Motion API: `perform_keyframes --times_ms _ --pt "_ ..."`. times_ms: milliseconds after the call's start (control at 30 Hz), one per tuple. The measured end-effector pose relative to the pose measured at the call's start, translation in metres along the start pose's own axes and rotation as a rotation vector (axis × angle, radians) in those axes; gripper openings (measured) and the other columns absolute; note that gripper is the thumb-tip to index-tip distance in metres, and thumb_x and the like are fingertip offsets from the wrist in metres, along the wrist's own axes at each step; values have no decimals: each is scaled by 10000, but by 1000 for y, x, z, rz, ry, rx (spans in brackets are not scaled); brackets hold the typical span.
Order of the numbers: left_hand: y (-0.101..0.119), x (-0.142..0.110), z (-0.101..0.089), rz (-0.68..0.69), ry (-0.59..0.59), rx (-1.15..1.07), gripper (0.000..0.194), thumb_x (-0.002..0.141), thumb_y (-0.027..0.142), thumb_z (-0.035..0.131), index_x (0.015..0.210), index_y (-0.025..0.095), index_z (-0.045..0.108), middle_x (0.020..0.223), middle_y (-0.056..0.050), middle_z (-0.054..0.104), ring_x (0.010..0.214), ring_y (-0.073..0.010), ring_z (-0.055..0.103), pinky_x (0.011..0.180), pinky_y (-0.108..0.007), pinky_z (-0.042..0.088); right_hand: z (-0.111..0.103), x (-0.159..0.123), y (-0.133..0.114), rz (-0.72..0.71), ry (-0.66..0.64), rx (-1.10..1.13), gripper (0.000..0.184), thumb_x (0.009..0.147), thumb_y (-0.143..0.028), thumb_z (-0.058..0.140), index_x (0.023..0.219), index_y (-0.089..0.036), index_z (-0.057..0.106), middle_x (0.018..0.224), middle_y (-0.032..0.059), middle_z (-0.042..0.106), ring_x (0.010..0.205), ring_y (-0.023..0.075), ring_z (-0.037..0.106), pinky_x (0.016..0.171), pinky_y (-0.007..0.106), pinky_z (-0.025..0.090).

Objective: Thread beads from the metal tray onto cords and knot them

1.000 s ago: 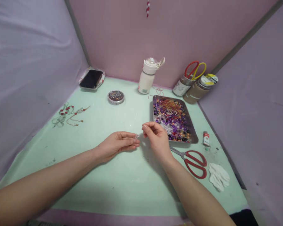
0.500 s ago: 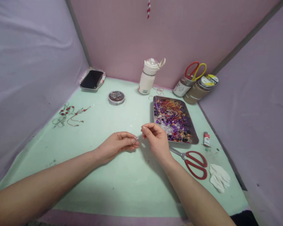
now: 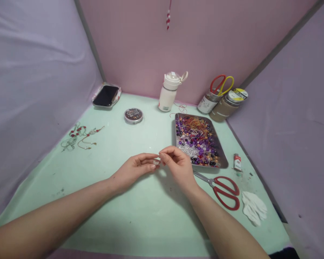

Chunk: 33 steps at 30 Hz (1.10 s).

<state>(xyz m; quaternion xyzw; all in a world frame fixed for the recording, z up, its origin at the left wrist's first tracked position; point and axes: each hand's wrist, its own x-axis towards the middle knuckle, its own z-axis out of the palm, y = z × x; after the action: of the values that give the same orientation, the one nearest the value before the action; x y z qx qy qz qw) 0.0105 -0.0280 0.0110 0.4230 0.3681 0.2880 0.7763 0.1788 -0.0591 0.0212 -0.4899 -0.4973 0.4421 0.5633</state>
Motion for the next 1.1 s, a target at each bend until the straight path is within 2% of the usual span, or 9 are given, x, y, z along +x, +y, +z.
perform_keyframes --times_ms 67,167,300,400,533,733,900,1100 --pt "0 -1 0 -65 31 -89 360 763 197 711 1108 142 623 1089 -121 692 960 -174 664 943 -332 478 0 1 -3 -56 17 -74 71 822 -269 644 785 -209 649 713 -12 574 629 113 508 623 258 421" --pt "2 -2 -1 -220 15 -209 283 832 251 644 1061 84 629 1055 -168 697 938 -193 683 962 -351 486 1 1 -7 -104 19 -176 75 825 -260 628 781 -204 649 722 -4 589 647 123 525 636 263 434" --pt "7 -2 -4 -313 -23 -329 174 857 156 586 965 42 662 1008 -175 702 933 -183 687 943 -292 504 5 -1 -7 -100 -81 -230 113 836 -266 608 754 -199 648 721 9 605 674 138 556 630 263 447" --pt "12 0 -6 -293 2 -358 167 860 84 549 952 26 676 994 -167 703 896 -146 683 902 -233 519 8 -4 -5 -89 -167 -232 112 845 -265 605 768 -199 653 739 17 619 687 144 570 639 269 454" --pt "16 0 -5 -282 61 -388 166 843 41 555 957 21 675 986 -165 704 844 -133 681 860 -220 542 9 -6 -3 -101 -184 -256 90 848 -256 605 800 -208 663 778 23 642 738 155 592 691 286 463" --pt "14 1 -5 -272 129 -393 171 831 12 564 968 39 662 958 -152 712 841 -139 689 852 -228 553 10 -6 -3 -26 -139 -285 116 840 -288 607 799 -210 682 788 28 672 752 166 615 708 303 482" --pt "12 3 -7 -256 144 -385 174 836 11 558 972 44 661 1018 -158 705 841 -127 690 875 -224 547 12 -5 1 87 -71 -202 148 781 -309 660 886 -208 682 812 37 703 750 180 643 711 323 512" --pt "9 3 -8 -189 142 -392 153 825 31 595 960 50 665 958 -145 717 907 -153 689 971 -290 511 12 -5 0 -26 -18 -381 118 831 -292 613 798 -197 676 775 34 692 715 172 619 680 305 479"
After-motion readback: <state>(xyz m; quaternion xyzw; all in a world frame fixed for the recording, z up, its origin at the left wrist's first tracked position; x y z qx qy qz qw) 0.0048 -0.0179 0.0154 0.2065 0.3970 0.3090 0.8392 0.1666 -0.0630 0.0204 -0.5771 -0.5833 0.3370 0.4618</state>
